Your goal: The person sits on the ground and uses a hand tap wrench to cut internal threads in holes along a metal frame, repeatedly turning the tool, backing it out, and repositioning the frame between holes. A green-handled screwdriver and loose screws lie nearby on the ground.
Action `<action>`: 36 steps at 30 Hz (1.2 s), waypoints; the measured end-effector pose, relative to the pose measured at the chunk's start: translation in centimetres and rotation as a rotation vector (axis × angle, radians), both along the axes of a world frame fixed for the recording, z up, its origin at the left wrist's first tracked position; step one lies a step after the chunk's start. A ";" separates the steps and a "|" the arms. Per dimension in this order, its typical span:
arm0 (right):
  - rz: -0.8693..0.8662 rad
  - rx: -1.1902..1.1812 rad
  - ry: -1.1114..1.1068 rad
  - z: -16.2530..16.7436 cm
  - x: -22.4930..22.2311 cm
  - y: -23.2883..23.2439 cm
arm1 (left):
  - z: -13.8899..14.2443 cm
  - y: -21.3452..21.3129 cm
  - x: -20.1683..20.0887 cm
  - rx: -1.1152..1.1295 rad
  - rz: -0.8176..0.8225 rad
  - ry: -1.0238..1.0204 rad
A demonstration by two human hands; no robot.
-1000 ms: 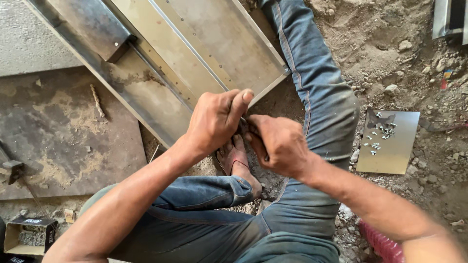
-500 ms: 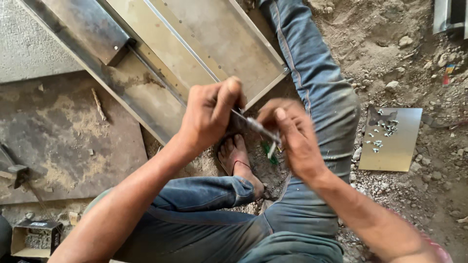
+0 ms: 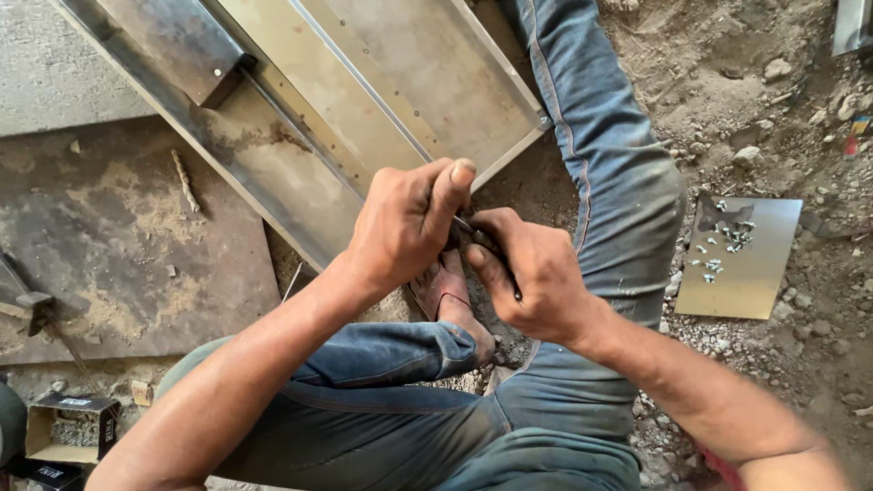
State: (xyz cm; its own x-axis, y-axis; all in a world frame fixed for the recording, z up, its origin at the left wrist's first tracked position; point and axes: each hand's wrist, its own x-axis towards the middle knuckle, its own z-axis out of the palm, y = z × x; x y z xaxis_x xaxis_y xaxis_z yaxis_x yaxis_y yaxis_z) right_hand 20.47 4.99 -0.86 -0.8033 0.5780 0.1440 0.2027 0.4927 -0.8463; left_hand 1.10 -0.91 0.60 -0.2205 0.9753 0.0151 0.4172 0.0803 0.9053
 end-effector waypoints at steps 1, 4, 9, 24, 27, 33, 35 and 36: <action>-0.010 -0.002 0.030 -0.3 0.4 -0.3 | 0.1 -0.1 0.0 0.014 -0.018 0.034; 0.095 -0.554 0.258 -0.8 1.6 -1.6 | 0.6 -0.2 -0.2 0.232 -0.216 0.163; 0.300 -2.170 0.548 -0.4 3.7 -4.1 | 2.0 -0.9 0.4 0.321 -0.400 0.289; 0.226 -1.005 0.304 -2.9 0.4 0.9 | -3.2 0.5 0.5 -0.160 -0.003 0.225; 0.213 -0.178 -0.035 -4.0 -0.6 1.7 | -5.8 1.3 -0.3 -0.465 0.080 0.124; 0.106 0.128 0.024 -4.5 -1.6 4.1 | -7.7 1.2 -1.9 -0.577 0.268 -0.179; 0.034 -0.314 0.059 -4.6 -1.0 5.2 | -7.7 1.2 -1.9 -0.465 0.326 -0.222; 0.038 -0.827 0.083 -4.9 -0.7 5.3 | -7.8 1.2 -1.7 -0.420 0.325 -0.183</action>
State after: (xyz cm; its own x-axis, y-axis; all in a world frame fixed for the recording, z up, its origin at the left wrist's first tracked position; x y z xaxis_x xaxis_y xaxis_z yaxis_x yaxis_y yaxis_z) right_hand 19.76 10.28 -5.72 -0.8297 0.4961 -0.2558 0.1195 -0.2898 -0.9496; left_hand -0.65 0.29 -7.17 -0.4734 0.7706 -0.4267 0.1495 0.5477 0.8232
